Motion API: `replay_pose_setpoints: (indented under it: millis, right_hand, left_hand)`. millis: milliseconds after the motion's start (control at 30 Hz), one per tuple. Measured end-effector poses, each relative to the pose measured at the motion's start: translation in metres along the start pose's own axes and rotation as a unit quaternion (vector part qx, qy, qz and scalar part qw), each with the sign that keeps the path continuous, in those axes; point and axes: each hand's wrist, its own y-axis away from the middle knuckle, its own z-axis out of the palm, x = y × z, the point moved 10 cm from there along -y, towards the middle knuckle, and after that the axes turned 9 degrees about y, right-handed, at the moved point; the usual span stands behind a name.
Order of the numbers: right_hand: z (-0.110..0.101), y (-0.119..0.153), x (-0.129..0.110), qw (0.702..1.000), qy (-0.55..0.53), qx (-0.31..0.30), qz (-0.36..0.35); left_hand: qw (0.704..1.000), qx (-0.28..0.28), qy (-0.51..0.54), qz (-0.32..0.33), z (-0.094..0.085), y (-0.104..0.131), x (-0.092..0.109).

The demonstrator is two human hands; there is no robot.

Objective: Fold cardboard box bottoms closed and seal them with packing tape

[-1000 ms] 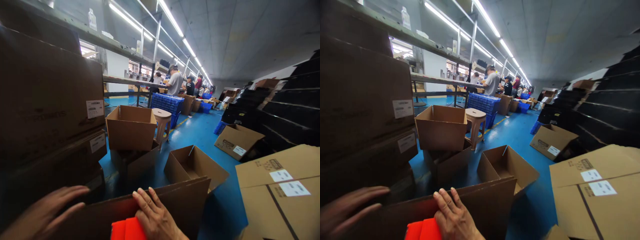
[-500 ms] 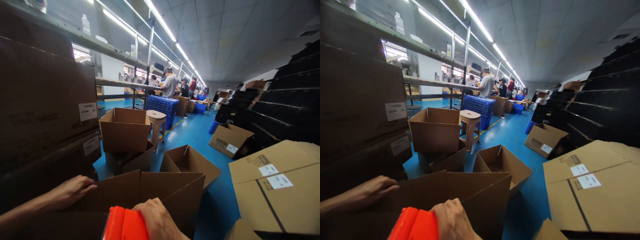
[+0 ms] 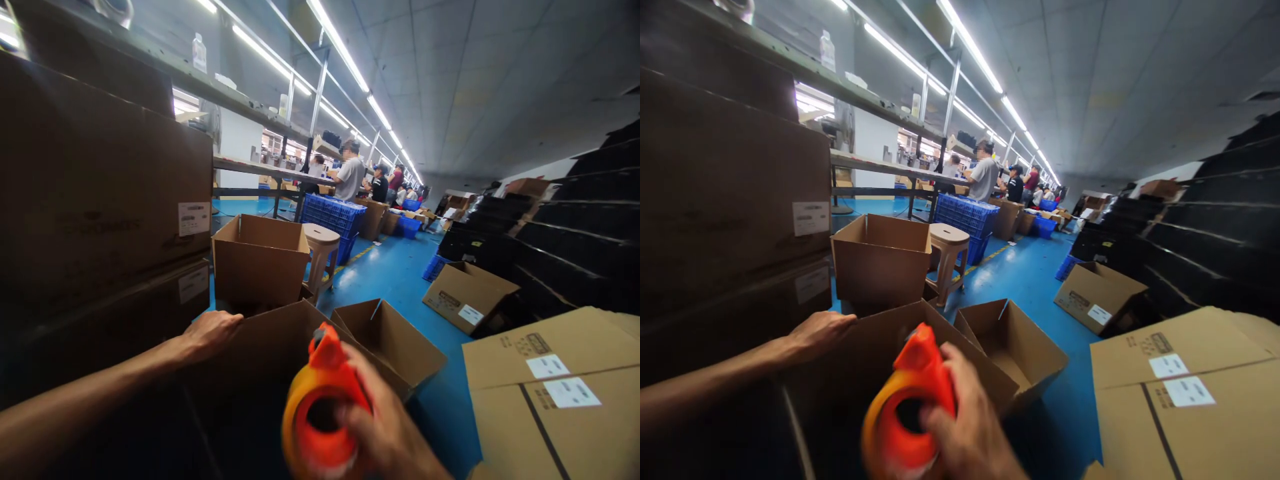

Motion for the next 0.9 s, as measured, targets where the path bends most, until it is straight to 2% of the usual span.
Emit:
replay_pose_setpoints:
  millis: [67, 133, 200, 267, 333, 367, 467, 567, 633, 800, 900]
  right_hand:
    - [-0.022, -0.029, 0.054, 0.991, 0.083, 0.015, 0.106]
    - [-0.022, -0.043, 0.097, 0.975, 0.14, -0.031, 0.171]
    - [-0.011, -0.046, 0.121, 0.964, 0.178, -0.072, 0.184]
    - [-0.002, -0.041, 0.129, 0.958, 0.215, -0.072, 0.176]
    - [0.0, -0.035, 0.129, 0.949, 0.25, -0.045, 0.187]
    - [0.0, -0.032, 0.129, 0.943, 0.259, -0.036, 0.204]
    - [-0.004, -0.029, 0.127, 0.922, 0.287, -0.024, 0.26]
    - [-0.003, -0.031, 0.115, 0.913, 0.313, -0.032, 0.261]
    - [0.008, -0.029, 0.104, 0.922, 0.299, -0.06, 0.241]
    - [0.05, -0.014, 0.064, 0.938, 0.279, -0.128, 0.164]
    - [0.081, -0.005, 0.056, 0.94, 0.234, -0.197, 0.153]
  left_hand:
    - [1.0, 0.001, 0.002, 0.011, -0.002, -0.002, 0.004]
    - [1.0, -0.005, 0.008, 0.023, -0.008, -0.005, 0.008]
    - [0.999, 0.012, 0.02, 0.044, -0.021, -0.003, 0.013]
    - [0.993, 0.088, 0.049, 0.059, -0.044, 0.011, 0.019]
    - [0.979, 0.158, 0.099, 0.078, -0.056, 0.04, 0.027]
    - [0.975, 0.159, 0.124, 0.095, -0.051, 0.057, 0.034]
    - [0.971, 0.064, 0.165, 0.16, -0.002, 0.106, 0.063]
    - [0.963, 0.101, 0.216, 0.124, 0.025, 0.13, 0.063]
    - [0.95, 0.115, 0.261, 0.124, 0.03, 0.127, 0.063]
    - [0.934, 0.072, 0.287, 0.199, 0.033, 0.099, 0.09]
    - [0.93, 0.077, 0.301, 0.195, 0.044, 0.089, 0.101]
